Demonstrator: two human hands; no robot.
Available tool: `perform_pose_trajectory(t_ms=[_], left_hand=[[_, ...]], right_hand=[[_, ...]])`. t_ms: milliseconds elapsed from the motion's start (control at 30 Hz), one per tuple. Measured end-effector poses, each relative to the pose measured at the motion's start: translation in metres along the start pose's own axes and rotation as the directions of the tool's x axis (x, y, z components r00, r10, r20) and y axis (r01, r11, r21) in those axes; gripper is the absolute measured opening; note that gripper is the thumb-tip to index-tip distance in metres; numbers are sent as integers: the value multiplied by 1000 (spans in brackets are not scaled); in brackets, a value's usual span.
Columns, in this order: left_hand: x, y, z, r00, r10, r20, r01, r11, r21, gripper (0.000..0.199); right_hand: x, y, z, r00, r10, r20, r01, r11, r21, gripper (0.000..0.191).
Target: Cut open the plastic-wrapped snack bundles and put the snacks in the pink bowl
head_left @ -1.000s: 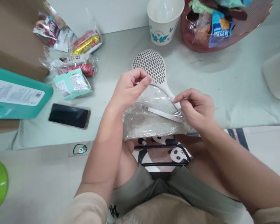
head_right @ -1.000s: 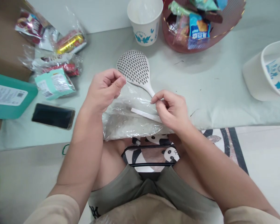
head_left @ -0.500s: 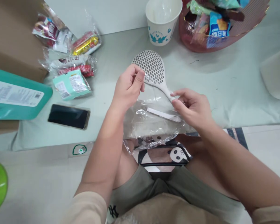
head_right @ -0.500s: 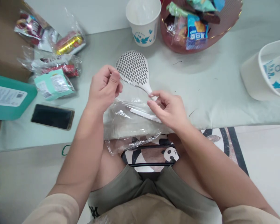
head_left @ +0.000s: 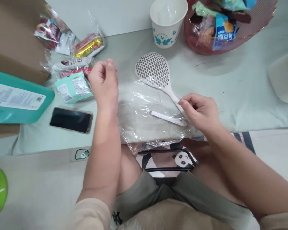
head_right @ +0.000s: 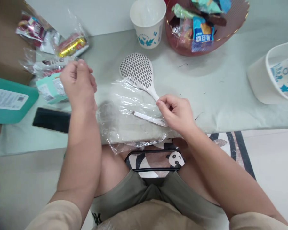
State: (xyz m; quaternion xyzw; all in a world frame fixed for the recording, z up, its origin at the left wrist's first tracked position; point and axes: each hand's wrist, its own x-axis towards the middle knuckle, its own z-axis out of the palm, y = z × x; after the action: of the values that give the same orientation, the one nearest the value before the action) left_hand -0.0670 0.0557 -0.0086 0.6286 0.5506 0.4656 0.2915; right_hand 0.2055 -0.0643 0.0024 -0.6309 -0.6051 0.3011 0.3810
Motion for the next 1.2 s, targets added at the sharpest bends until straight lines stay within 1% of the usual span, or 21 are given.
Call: perform_pose_trajectory(t_ms=[33, 100, 133, 167, 200, 267, 333, 400, 467, 533, 567, 667, 733, 767, 800, 867, 933, 1000, 1033, 1100, 1200], left_hand=[[-2, 3, 0, 1000, -4, -5, 4, 1000, -22, 57], [-9, 15, 2, 986, 27, 166, -20, 999, -44, 70], [-13, 22, 3, 959, 7, 282, -2, 1000, -17, 73], [-17, 29, 4, 922, -31, 386, 26, 999, 20, 72], [-20, 35, 3, 888, -75, 454, 51, 997, 64, 68], [-23, 43, 1, 842, -163, 514, 91, 983, 161, 51], [-23, 44, -2, 830, -214, 515, 118, 970, 212, 31], [-23, 41, -3, 829, -214, 516, 130, 972, 194, 21], [-23, 38, -3, 851, -151, 503, 112, 988, 106, 21], [-23, 37, 0, 887, -88, 452, 109, 994, -20, 21], [-23, 37, 2, 906, -79, 416, 129, 987, -93, 23], [-23, 42, 5, 949, -149, 280, 239, 915, -326, 26], [-20, 48, 5, 963, -233, 133, 268, 839, -473, 25], [-18, 51, 5, 956, -291, 45, 269, 803, -532, 24], [-16, 54, 5, 932, -361, -35, 275, 768, -578, 22], [-12, 59, 4, 846, -515, -137, 317, 693, -647, 21], [-10, 62, 5, 757, -640, -133, 384, 600, -702, 26], [-8, 62, 8, 703, -708, -63, 440, 503, -744, 34], [-8, 61, 10, 689, -724, -31, 458, 468, -756, 36], [-8, 59, 15, 687, -727, -7, 464, 446, -766, 37], [-10, 56, 22, 723, -688, -60, 393, 482, -784, 36]], right_hand=[[0, 0, 0, 1000, -1, -5, 1, 1000, 3, 15], [1, 1, 1, 1000, -1, -21, 2, 1000, 14, 16], [2, 2, 1, 999, -4, -34, 5, 1000, 21, 17], [2, 2, 1, 999, -12, -50, 13, 999, 30, 17], [3, 3, 0, 997, -21, -70, 24, 999, 40, 19], [5, 6, -2, 993, -33, -116, 42, 996, 73, 23], [6, 9, -4, 989, -19, -145, 36, 992, 119, 25], [8, 12, -6, 989, 7, -145, 17, 987, 162, 26], [9, 15, -7, 991, 16, -129, 9, 981, 193, 25], [11, 18, -8, 992, 14, -126, 15, 975, 220, 19], [13, 19, -8, 990, 14, -138, 19, 971, 238, 16], [17, 23, -11, 971, 38, -236, 33, 957, 287, 16], [19, 26, -12, 950, 59, -306, 35, 956, 291, 18], [20, 27, -13, 943, 66, -326, 30, 960, 279, 19], [20, 28, -13, 941, 71, -330, 20, 964, 265, 19], [19, 30, -13, 952, 94, -292, -19, 968, 249, 20], [18, 30, -11, 969, 136, -205, -81, 963, 257, 27], [18, 29, -8, 979, 189, -82, -161, 949, 271, 37], [18, 28, -7, 976, 218, -20, -204, 938, 282, 41], [18, 25, -5, 962, 263, 76, -274, 907, 320, 46], [16, 18, -3, 953, 275, 129, -303, 891, 339, 54]])
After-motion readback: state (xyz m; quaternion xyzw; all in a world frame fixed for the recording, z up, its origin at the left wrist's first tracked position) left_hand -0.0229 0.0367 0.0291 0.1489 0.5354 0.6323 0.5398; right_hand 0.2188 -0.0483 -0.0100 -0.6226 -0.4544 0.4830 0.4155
